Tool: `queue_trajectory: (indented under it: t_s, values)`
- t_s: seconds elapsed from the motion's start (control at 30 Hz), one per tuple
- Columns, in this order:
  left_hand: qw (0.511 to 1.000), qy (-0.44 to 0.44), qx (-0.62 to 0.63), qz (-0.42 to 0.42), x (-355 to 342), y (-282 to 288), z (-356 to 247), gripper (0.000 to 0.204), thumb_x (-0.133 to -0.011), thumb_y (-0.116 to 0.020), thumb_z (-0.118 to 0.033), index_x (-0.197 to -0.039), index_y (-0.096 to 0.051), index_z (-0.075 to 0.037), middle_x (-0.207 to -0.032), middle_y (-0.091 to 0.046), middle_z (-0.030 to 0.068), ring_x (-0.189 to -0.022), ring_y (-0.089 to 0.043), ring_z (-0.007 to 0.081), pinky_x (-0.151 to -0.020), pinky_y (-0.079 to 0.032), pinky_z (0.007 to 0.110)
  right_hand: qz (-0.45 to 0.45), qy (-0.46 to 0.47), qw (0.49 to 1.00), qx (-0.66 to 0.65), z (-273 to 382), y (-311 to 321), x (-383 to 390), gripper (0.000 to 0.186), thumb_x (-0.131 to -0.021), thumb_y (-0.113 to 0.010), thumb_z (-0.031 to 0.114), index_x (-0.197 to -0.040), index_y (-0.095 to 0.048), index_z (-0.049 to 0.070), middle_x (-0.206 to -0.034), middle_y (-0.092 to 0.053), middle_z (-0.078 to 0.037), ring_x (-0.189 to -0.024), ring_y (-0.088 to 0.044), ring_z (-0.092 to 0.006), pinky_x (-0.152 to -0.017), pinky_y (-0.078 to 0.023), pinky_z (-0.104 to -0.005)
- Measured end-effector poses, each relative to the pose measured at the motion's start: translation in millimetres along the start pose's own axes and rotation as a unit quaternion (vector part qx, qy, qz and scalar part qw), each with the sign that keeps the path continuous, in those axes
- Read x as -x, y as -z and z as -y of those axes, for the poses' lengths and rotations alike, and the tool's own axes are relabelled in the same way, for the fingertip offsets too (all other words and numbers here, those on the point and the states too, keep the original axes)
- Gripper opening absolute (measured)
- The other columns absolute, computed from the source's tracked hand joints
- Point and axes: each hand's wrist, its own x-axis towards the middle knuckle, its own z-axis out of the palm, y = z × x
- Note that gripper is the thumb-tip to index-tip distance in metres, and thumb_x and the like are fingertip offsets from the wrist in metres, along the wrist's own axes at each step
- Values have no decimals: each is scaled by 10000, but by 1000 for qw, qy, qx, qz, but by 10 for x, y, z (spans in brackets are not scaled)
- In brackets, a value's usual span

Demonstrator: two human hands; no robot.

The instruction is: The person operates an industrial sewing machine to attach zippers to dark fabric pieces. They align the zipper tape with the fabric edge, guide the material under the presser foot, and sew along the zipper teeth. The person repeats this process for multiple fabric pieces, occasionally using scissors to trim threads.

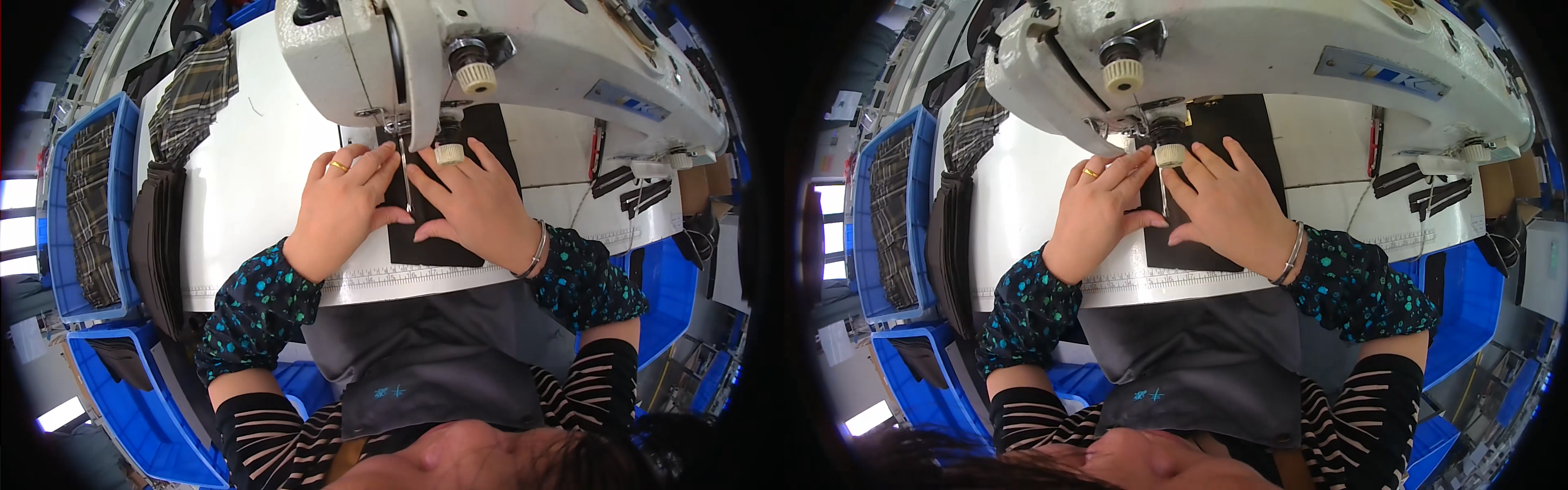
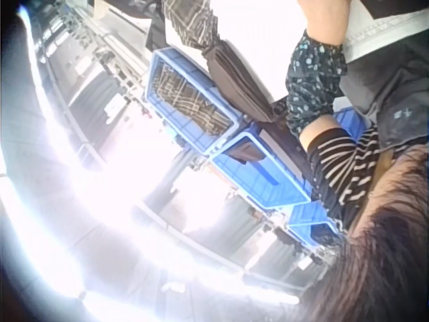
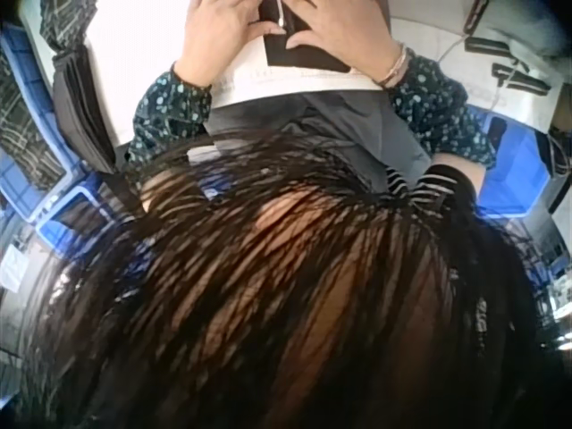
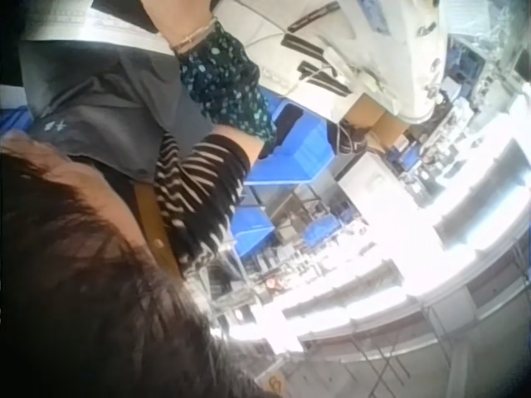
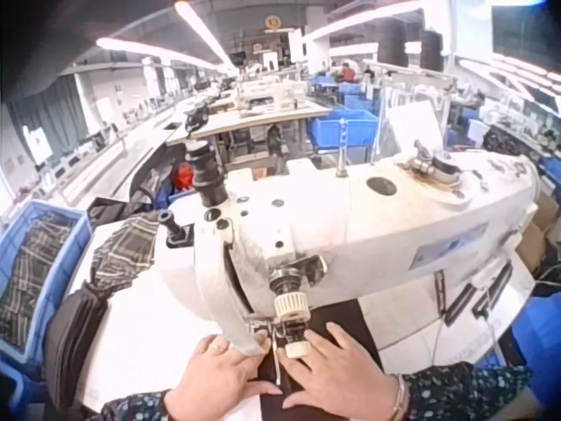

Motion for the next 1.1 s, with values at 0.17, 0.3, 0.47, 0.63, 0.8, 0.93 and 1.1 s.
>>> queue_trajectory:
  t_s: [0.17, 0.3, 0.47, 0.63, 0.8, 0.93, 1.1]
  values:
    - [1000, 2, -13, -7, -61, -24, 58, 769, -740, -790, -523, -1357, -686, -76, -1389, -639, 4, -1294, -550, 233, -1090, -437, 461, 11, -15, 1000, -10, -52, 4, -81, 755, -706, -854, 542, -1278, -692, 77, -1308, -659, -138, -1329, -576, -315, -1165, -383, -540]
    - [1000, -1, -5, -10, -62, -35, 59, 773, -743, -788, -526, -1362, -682, -76, -1391, -634, 5, -1303, -543, 237, -1096, -433, 456, 22, -14, 1000, -11, -65, 5, -90, 748, -716, -846, 546, -1280, -693, 78, -1311, -657, -138, -1335, -572, -318, -1171, -378, -544]
    - [1000, 5, 2, -3, -75, -38, 55, 769, -745, -789, -523, -1360, -681, -75, -1396, -631, 7, -1306, -538, 239, -1094, -433, 450, 20, -10, 1000, -9, -75, 5, -84, 745, -717, -843, 548, -1275, -694, 78, -1306, -657, -144, -1334, -572, -325, -1171, -379, -543]
    - [1000, 11, 7, -27, -28, -73, 23, 696, -781, -789, -481, -1335, -697, -71, -1371, -657, 25, -1292, -574, 250, -1076, -456, 438, 5, 3, 1000, -4, -90, -11, -71, 711, -739, -837, 524, -1271, -694, 74, -1281, -668, -149, -1316, -584, -326, -1167, -385, -545]
    - [997, -18, 47, -58, 231, -116, -112, 559, -800, -818, -372, -1263, -741, -70, -1333, -696, 51, -1250, -638, 270, -1040, -496, 427, 6, 31, 999, 0, 94, 6, 131, 622, -816, -806, 433, -1271, -685, 26, -1318, -671, -183, -1292, -603, -324, -1162, -401, -547]
    - [997, -22, 44, -52, 268, -64, -183, 512, -803, -829, -340, -1231, -755, -71, -1323, -699, 44, -1265, -634, 268, -1046, -492, 434, 17, 38, 999, -8, 196, 75, 197, 594, -842, -792, 397, -1264, -681, -6, -1366, -653, -218, -1278, -618, -335, -1155, -416, -550]
    - [997, -28, 49, -47, 181, -63, -95, 494, -833, -806, -355, -1227, -748, -62, -1309, -687, 36, -1253, -615, 255, -1063, -471, 461, 11, 38, 999, -3, 124, 46, 125, 585, -833, -802, 395, -1254, -683, 7, -1342, -663, -195, -1281, -610, -309, -1153, -415, -544]
